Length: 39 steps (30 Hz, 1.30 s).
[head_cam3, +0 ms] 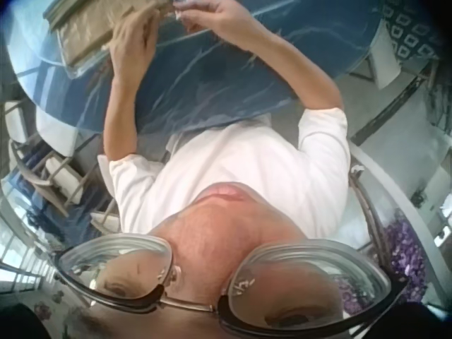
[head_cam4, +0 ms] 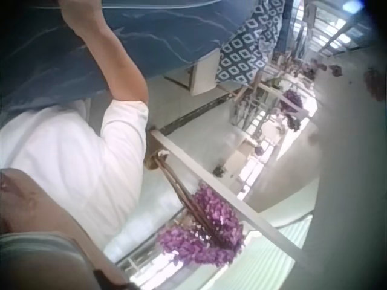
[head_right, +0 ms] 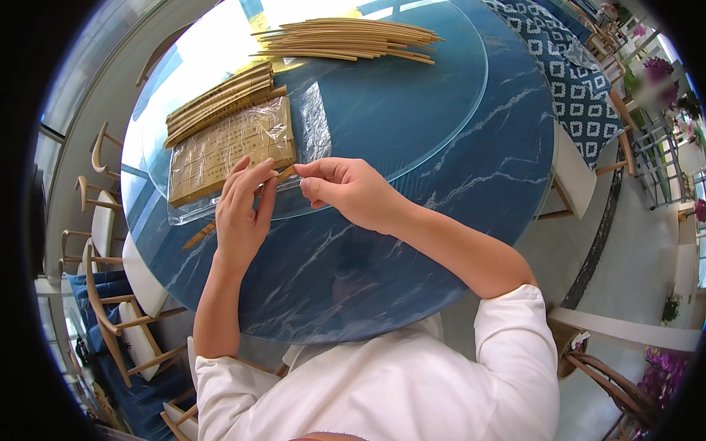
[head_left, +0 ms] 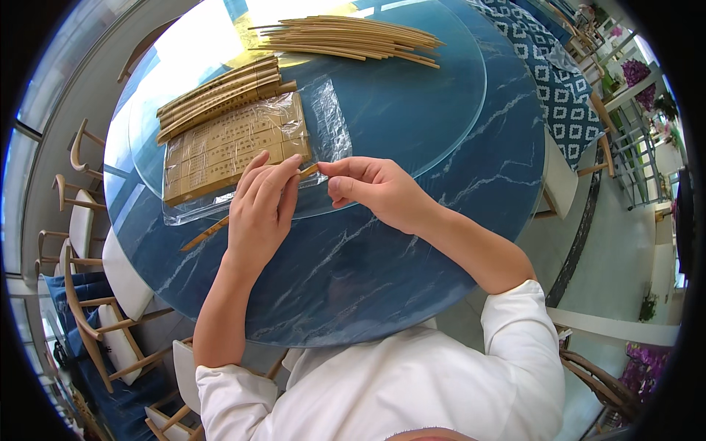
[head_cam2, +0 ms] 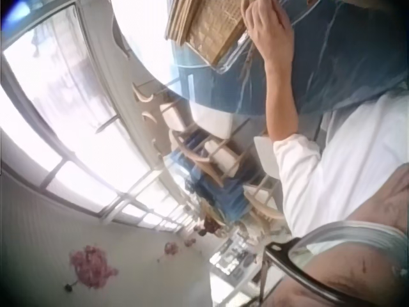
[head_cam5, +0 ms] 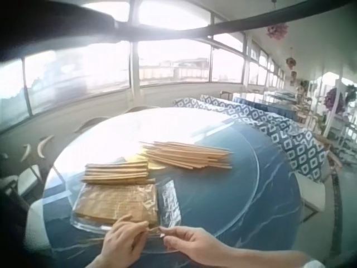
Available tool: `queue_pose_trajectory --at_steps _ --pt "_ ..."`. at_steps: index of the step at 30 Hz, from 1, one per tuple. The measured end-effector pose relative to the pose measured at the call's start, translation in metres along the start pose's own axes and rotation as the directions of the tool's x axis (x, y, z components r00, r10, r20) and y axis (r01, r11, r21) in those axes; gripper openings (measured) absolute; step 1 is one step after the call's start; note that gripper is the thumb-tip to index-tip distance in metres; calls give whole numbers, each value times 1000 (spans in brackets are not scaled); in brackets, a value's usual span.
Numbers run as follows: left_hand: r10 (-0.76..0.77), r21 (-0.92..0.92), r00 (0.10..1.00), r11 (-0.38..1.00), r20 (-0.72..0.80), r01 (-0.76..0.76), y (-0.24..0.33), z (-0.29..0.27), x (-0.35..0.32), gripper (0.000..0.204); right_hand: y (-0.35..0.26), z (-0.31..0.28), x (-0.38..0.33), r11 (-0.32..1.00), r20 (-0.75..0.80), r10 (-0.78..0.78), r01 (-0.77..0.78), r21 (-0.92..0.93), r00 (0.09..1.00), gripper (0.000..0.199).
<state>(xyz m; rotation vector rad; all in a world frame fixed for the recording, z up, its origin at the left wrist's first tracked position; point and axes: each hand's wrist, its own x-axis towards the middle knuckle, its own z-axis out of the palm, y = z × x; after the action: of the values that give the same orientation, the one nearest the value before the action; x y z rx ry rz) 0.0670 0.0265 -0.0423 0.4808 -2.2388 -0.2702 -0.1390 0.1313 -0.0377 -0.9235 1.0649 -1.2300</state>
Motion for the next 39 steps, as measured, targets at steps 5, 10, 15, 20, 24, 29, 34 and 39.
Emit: queue_pose_trajectory --at_steps 5,10,15,20,24,29,34,39 --pt "33 -15 999 999 -16 -34 -2 2 -1 36 0 1 -2 1000 2 -6 6 -20 1000 36" --pt "85 11 996 996 -26 -84 -1 4 1 35 -3 4 -2 985 -79 -57 43 -166 995 38" --pt "159 -45 987 987 39 -157 11 3 -3 47 -19 4 -7 628 51 -421 332 -704 906 28" --pt "174 -62 983 983 57 -170 10 8 -5 46 -18 -3 -4 192 341 -598 543 -818 725 18" --pt "181 -41 975 983 129 -177 12 1 -1 36 -17 -8 -2 64 418 -603 564 -823 679 18" --pt "72 182 960 975 272 -125 8 -29 2 29 -25 -19 -2 39 418 -665 588 -808 619 22" --pt "7 270 956 959 295 -90 -8 -52 -15 23 -22 -25 1 20 414 -713 607 -795 566 24" --pt "8 363 957 924 290 -118 -14 -66 -8 34 -22 -18 18 -137 478 -723 574 -807 499 19"
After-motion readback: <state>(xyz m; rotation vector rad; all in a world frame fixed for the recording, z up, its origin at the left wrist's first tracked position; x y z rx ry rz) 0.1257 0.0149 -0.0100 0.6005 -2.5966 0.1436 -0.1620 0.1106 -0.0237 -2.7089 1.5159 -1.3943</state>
